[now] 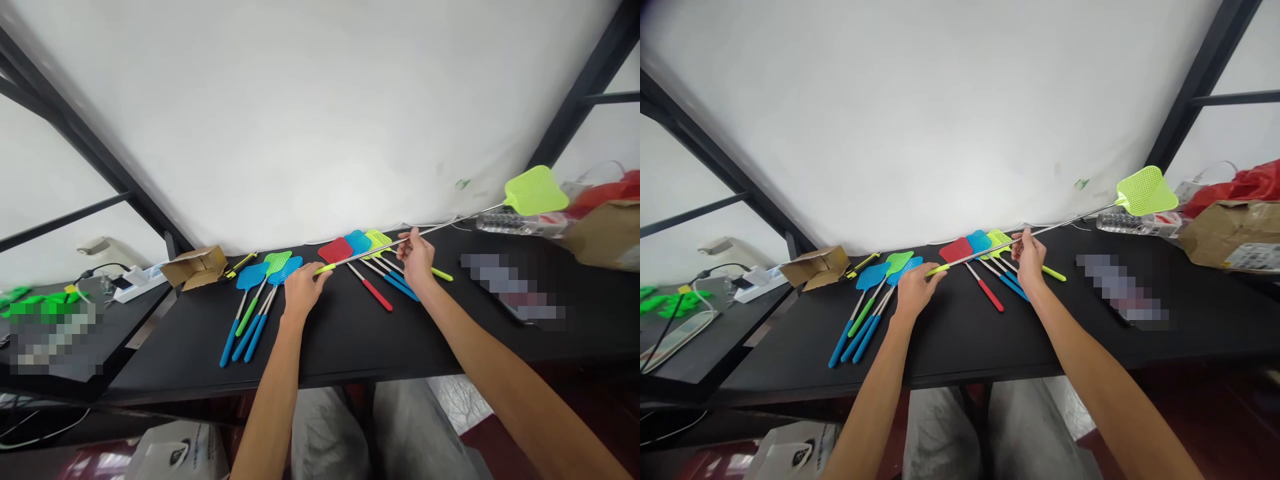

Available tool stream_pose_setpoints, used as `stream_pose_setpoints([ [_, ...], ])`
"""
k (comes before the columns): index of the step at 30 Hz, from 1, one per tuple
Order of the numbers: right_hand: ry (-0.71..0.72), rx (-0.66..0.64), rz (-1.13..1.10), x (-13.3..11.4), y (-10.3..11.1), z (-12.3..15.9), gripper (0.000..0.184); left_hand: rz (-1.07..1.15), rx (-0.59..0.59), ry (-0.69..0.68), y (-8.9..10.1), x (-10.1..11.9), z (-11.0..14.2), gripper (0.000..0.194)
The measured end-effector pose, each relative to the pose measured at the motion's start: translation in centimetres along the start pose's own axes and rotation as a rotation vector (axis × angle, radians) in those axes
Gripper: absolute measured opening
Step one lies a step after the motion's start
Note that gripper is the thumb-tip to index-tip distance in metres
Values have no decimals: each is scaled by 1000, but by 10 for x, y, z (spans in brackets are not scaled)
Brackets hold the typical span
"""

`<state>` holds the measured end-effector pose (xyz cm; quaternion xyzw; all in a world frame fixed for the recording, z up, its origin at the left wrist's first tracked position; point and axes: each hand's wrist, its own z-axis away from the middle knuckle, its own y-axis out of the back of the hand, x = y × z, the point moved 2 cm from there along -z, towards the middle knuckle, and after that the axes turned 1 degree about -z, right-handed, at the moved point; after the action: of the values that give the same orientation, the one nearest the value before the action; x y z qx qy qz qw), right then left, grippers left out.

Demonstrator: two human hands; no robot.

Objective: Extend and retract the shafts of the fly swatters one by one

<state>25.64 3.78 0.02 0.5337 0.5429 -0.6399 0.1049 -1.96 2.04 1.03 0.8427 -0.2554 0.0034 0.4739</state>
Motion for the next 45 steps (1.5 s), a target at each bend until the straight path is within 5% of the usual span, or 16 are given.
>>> stream_pose_setpoints([
  [25, 42, -137, 92, 15, -3, 5, 48, 226, -151, 84, -20, 6, 7, 40],
  [34, -30, -501, 205, 21, -26, 37, 44, 318, -142, 67, -17, 14, 9, 44],
  [45, -68, -738, 286, 20, -37, 58, 41, 440, -111, 74, -18, 29, 11, 48],
])
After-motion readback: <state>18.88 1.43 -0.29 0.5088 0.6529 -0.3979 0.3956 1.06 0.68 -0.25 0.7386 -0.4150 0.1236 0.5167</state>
